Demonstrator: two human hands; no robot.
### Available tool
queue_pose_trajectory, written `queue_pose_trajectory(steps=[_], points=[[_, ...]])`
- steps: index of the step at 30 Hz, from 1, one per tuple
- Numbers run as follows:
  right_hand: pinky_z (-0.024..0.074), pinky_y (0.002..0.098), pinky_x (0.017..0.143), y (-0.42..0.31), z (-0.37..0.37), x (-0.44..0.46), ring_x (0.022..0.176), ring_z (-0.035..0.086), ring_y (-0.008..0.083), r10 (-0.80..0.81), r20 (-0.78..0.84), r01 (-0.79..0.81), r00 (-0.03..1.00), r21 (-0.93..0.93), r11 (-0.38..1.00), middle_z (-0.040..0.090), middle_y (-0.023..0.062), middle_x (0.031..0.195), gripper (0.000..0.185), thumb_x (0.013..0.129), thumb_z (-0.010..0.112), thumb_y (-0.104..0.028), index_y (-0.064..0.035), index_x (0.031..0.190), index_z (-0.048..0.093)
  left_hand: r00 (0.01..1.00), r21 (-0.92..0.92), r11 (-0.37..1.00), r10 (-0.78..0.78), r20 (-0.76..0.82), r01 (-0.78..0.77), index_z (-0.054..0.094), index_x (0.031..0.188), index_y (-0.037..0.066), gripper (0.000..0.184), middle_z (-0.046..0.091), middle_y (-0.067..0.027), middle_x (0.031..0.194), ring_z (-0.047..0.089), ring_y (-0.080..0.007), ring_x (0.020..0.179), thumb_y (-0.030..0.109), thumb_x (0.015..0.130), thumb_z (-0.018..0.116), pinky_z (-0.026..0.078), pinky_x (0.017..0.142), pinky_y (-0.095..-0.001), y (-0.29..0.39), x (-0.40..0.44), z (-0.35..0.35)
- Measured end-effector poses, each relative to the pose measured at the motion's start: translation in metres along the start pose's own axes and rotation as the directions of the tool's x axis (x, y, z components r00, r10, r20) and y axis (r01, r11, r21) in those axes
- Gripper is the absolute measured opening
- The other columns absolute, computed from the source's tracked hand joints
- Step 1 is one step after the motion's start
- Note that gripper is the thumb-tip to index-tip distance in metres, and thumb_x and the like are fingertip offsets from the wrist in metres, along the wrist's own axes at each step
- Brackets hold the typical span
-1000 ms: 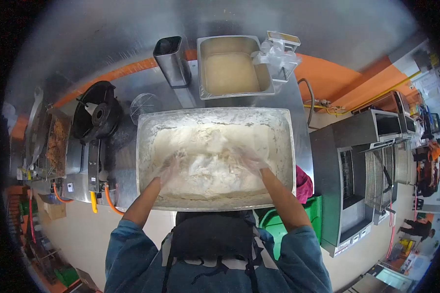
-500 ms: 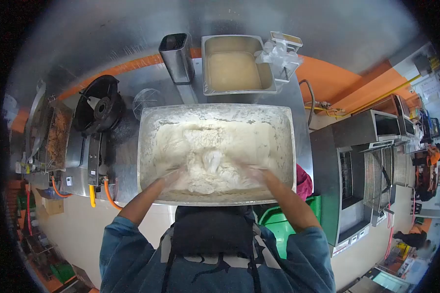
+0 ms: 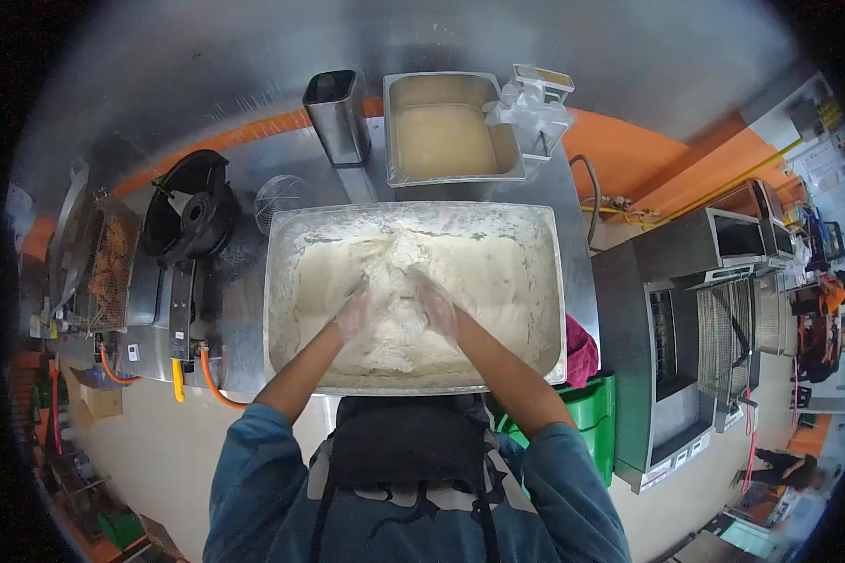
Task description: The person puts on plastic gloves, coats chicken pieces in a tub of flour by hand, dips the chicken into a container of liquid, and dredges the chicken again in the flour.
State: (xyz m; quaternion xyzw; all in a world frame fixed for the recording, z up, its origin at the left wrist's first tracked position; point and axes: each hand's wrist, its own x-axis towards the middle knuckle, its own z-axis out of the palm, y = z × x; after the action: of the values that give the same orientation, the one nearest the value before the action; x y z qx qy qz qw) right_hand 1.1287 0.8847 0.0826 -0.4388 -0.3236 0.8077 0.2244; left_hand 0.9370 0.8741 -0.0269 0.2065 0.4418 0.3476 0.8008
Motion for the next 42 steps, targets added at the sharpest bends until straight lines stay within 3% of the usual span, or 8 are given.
queue_pose_trajectory(steps=[6,15,22,26,31,33,36,42], points=[[0.0359,0.0325,0.09,-0.007,-0.037,-0.015,0.114,0.036,0.0217,-0.327,-0.001,0.255,0.945,-0.624,0.739,0.035,0.0136,0.124,0.054,0.087,0.029,-0.042,-0.003,0.126,0.029,0.948,0.384,0.894,0.295,-0.117,-0.23,0.033,0.124,0.007,0.048,0.045,-0.0056,0.112,0.045,-0.0163,0.098,0.038,0.088,0.033,0.037,0.084,-0.0296,0.034,-0.036,-0.002],[0.0332,0.0337,0.092,-0.009,-0.006,-0.014,0.117,0.032,0.0244,-0.339,0.026,0.32,0.94,-0.402,0.858,0.031,0.0142,0.128,0.052,0.088,0.027,-0.04,-0.0055,0.127,0.029,0.94,0.473,0.82,0.338,0.056,-0.323,0.037,0.12,0.004,0.046,0.042,-0.0078,0.119,0.04,-0.0184,0.108,0.037,0.088,0.031,0.035,0.088,-0.0317,-0.027,0.021,-0.045],[0.0244,0.0348,0.098,-0.022,-0.052,-0.059,0.119,0.027,0.0242,0.322,-0.094,-0.328,0.942,-0.459,0.825,0.031,0.0143,0.129,0.058,0.085,0.038,-0.039,-0.0083,0.13,0.021,0.992,0.575,0.815,0.118,-0.042,-0.073,0.035,0.122,0.003,0.043,0.04,-0.0092,0.123,0.037,-0.0194,0.114,0.028,0.09,0.025,0.027,0.096,-0.0294,0.007,-0.075,-0.03],[0.0234,0.034,0.097,0.089,-0.089,-0.009,0.114,0.031,0.024,-0.242,0.348,0.414,0.906,-0.607,0.678,0.022,0.0133,0.133,0.063,0.081,0.042,-0.036,-0.0075,0.132,0.018,0.998,0.709,0.704,0.002,-0.059,0.04,0.033,0.124,0.003,0.041,0.038,-0.0073,0.124,0.035,-0.0172,0.114,0.025,0.09,0.023,0.023,0.098,-0.0263,-0.013,-0.071,-0.013],[0.0244,0.0317,0.097,0.104,-0.059,0.061,0.115,0.032,0.0219,-0.34,0.328,0.395,0.881,-0.117,0.911,0.03,0.0101,0.128,0.059,0.085,0.037,-0.042,-0.0085,0.131,0.02,0.98,-0.139,0.99,0.042,0.194,-0.015,0.027,0.128,0.006,0.047,0.038,-0.0054,0.125,0.035,-0.0135,0.113,0.034,0.09,0.023,0.026,0.095,-0.0253,0.054,-0.074,0.062],[0.0278,0.0316,0.093,0.032,-0.035,0.008,0.111,0.037,0.0223,-0.046,0.102,0.085,0.994,-0.413,0.907,0.034,0.0085,0.125,0.056,0.086,0.037,-0.041,-0.0084,0.13,0.023,0.938,0.493,0.802,0.333,0.1,-0.337,0.028,0.128,0.006,0.047,0.039,-0.0077,0.124,0.036,-0.015,0.113,0.033,0.09,0.022,0.026,0.096,-0.0266,0.012,-0.046,-0.024],[0.0316,0.0317,0.089,-0.021,-0.026,-0.051,0.106,0.041,0.023,0.32,-0.11,-0.323,0.941,-0.575,0.752,0.039,0.0074,0.12,0.052,0.085,0.038,-0.039,-0.0077,0.126,0.029,0.967,0.949,0.23,0.083,-0.239,0.215,0.032,0.122,-0.002,0.048,0.037,-0.0186,0.122,0.038,-0.0239,0.111,0.032,0.089,0.024,0.027,0.096,-0.0311,0.056,-0.098,-0.004],[0.0323,0.0332,0.09,0.078,-0.045,-0.023,0.107,0.041,0.0223,0.158,0.281,0.126,0.947,-0.774,0.62,0.041,0.0091,0.119,0.042,0.084,0.041,-0.031,-0.006,0.118,0.039,0.98,0.892,0.446,-0.137,0.142,-0.067,0.034,0.124,0.006,0.049,0.043,-0.0116,0.117,0.04,-0.0183,0.108,0.039,0.088,0.028,0.027,0.095,-0.0307,-0.046,-0.07,-0.048]])
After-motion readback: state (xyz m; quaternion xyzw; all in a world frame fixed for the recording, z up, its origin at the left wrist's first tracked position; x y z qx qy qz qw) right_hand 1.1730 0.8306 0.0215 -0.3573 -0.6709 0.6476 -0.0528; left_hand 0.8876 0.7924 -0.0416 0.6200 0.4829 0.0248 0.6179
